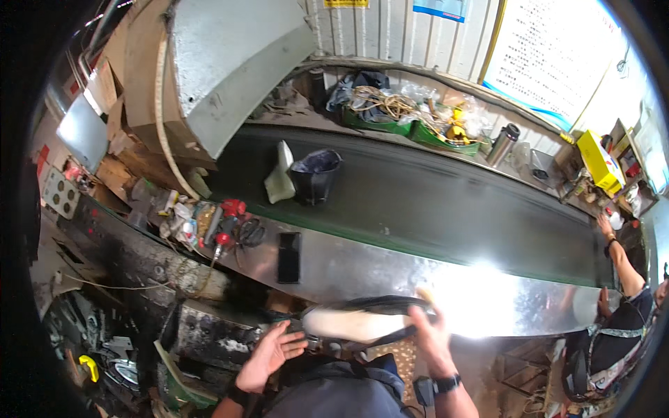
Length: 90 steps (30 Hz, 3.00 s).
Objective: Operating a lasting machine to shape shoe uppers and placing them on a conveyor belt.
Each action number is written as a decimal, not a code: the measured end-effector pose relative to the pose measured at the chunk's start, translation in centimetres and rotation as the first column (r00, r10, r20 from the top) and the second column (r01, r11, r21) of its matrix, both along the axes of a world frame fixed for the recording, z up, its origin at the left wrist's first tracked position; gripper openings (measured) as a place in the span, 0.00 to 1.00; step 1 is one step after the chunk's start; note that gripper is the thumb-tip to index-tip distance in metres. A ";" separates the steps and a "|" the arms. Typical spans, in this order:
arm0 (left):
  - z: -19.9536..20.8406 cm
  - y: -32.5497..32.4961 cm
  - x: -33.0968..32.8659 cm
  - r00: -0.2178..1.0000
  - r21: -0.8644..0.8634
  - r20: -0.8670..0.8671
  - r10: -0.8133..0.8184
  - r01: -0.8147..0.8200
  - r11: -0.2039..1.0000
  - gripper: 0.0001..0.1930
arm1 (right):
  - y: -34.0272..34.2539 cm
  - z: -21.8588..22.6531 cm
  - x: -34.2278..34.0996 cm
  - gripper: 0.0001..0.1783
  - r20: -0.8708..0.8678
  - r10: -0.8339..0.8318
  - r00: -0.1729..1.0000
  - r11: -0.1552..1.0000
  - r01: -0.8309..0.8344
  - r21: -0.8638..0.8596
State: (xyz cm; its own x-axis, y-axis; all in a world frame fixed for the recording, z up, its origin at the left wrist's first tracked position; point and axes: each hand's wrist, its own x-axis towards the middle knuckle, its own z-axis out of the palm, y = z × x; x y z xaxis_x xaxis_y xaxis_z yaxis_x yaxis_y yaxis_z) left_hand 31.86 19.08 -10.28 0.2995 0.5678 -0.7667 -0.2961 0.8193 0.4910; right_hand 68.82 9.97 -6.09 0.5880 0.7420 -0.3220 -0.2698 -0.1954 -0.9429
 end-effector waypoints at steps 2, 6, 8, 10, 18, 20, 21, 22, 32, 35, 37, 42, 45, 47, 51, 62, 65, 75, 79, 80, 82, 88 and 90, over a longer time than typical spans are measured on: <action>0.2 1.3 0.2 1.000 0.042 0.023 0.001 -0.002 0.999 0.14 | -4.9 4.0 2.7 0.30 0.178 -0.231 0.956 0.970 0.241 -0.034; -1.3 2.5 -0.9 0.988 0.081 -0.149 0.049 -0.037 0.996 0.10 | -15.5 -2.9 13.4 0.33 0.357 -0.654 0.667 0.734 0.673 0.088; -2.8 2.7 -1.5 0.984 0.092 -0.176 0.030 -0.014 0.996 0.10 | -19.0 -8.2 21.6 0.41 0.699 -0.535 0.474 0.768 0.618 0.168; -3.4 2.4 -2.3 0.976 0.130 -0.217 0.004 0.025 0.991 0.12 | -19.6 -11.1 26.6 0.47 0.688 -0.625 0.370 0.594 0.796 0.111; -2.9 1.6 -3.5 0.961 0.110 -0.248 0.121 -0.096 0.989 0.13 | 7.7 -16.9 17.9 0.28 0.229 -0.298 0.927 0.950 0.265 0.163; -2.6 1.1 -5.1 0.940 0.084 -0.300 0.165 -0.146 0.986 0.16 | 17.2 -15.7 10.5 0.26 0.090 -0.008 0.996 1.000 0.008 0.003; -2.2 1.0 -5.7 0.924 0.074 -0.328 0.198 -0.184 0.980 0.16 | 21.2 -15.4 7.1 0.32 -0.026 0.103 0.994 0.995 -0.103 0.009; -1.5 0.6 -6.6 0.889 0.069 -0.390 0.241 -0.232 0.970 0.17 | 24.9 -14.9 3.1 0.38 -0.165 0.157 0.974 0.987 -0.150 0.051; 1.7 -0.8 -8.3 0.816 0.153 -0.442 0.372 -0.340 0.928 0.23 | 42.8 -15.7 -8.0 0.62 -0.555 -0.089 0.827 0.995 0.101 -0.009; 3.4 1.7 -7.7 0.847 0.130 -0.443 0.295 -0.265 0.955 0.23 | 42.7 -11.3 -4.9 0.53 -0.453 -0.091 0.887 0.990 0.129 0.053; 2.1 4.6 -8.1 0.870 0.156 -0.440 0.224 -0.172 0.973 0.20 | 39.1 -6.4 -1.5 0.45 -0.332 -0.051 0.942 0.995 0.078 0.069; 0.4 17.7 -4.1 0.929 0.359 -0.361 0.080 0.059 0.932 0.15 | 19.9 -1.2 3.1 0.39 -0.508 -0.080 0.858 0.933 0.244 0.265; -1.8 28.4 2.6 0.905 0.502 -0.416 -0.086 0.307 0.809 0.19 | 8.8 -2.9 1.9 0.35 -0.566 -0.150 0.811 0.943 0.289 0.164; -5.4 35.4 5.3 0.688 0.588 -0.723 0.063 0.566 0.578 0.39 | 3.3 -4.3 -0.2 0.32 -0.625 -0.225 0.747 0.962 0.273 -0.020; -8.4 43.6 11.6 0.565 0.434 -0.824 0.025 0.603 0.670 0.65 | -4.5 -3.1 -4.0 0.22 -0.668 -0.336 0.665 0.913 0.403 -0.059; -4.6 40.2 16.3 -0.058 -0.059 -0.998 -0.015 0.884 0.463 0.61 | -8.7 -4.4 -4.7 0.30 -0.797 -0.498 0.341 0.695 0.707 -0.131; 0.9 32.5 13.5 0.073 0.011 -0.916 0.395 0.987 -0.158 0.48 | -8.5 -5.3 -3.2 0.27 -0.832 -0.403 0.381 0.724 0.689 -0.036; -1.0 6.0 16.4 0.674 0.168 -0.623 0.397 0.610 -0.774 0.27 | -7.1 -5.7 1.7 0.22 -0.819 -0.225 0.528 0.813 0.565 0.142; -3.1 3.4 17.6 0.602 0.188 -0.776 0.186 0.503 -0.843 0.17 | -5.0 -3.8 2.5 0.22 -0.704 -0.480 0.523 0.758 0.652 -0.032; -2.1 3.6 18.2 0.620 0.414 -0.784 -0.029 0.488 -0.768 0.11 | -5.3 -3.8 2.8 0.24 -0.623 -0.418 0.661 0.789 0.605 0.112; -1.7 5.7 18.8 0.671 0.767 -0.635 -0.383 0.606 -0.211 0.16 | -5.3 -1.9 2.3 0.25 -0.411 -0.402 0.818 0.847 0.502 0.173; -1.5 18.1 19.4 0.850 0.122 0.133 -0.510 0.497 0.859 0.29 | -6.0 0.6 -3.0 0.34 0.617 0.275 0.737 0.952 -0.299 -0.066; -2.8 18.3 20.0 0.840 0.252 -0.149 -0.521 0.542 0.802 0.28 | -5.8 -3.0 -5.2 0.32 0.892 0.280 0.355 0.910 -0.393 -0.129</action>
State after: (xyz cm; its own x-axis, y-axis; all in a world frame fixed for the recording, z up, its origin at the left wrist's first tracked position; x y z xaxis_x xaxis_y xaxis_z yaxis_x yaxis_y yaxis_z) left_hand 51.89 37.37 -13.11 0.5685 0.5232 -0.6349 0.1891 0.6679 0.7198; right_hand 63.62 4.21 -9.07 0.1901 0.9381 0.2895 0.7807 0.0343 -0.6239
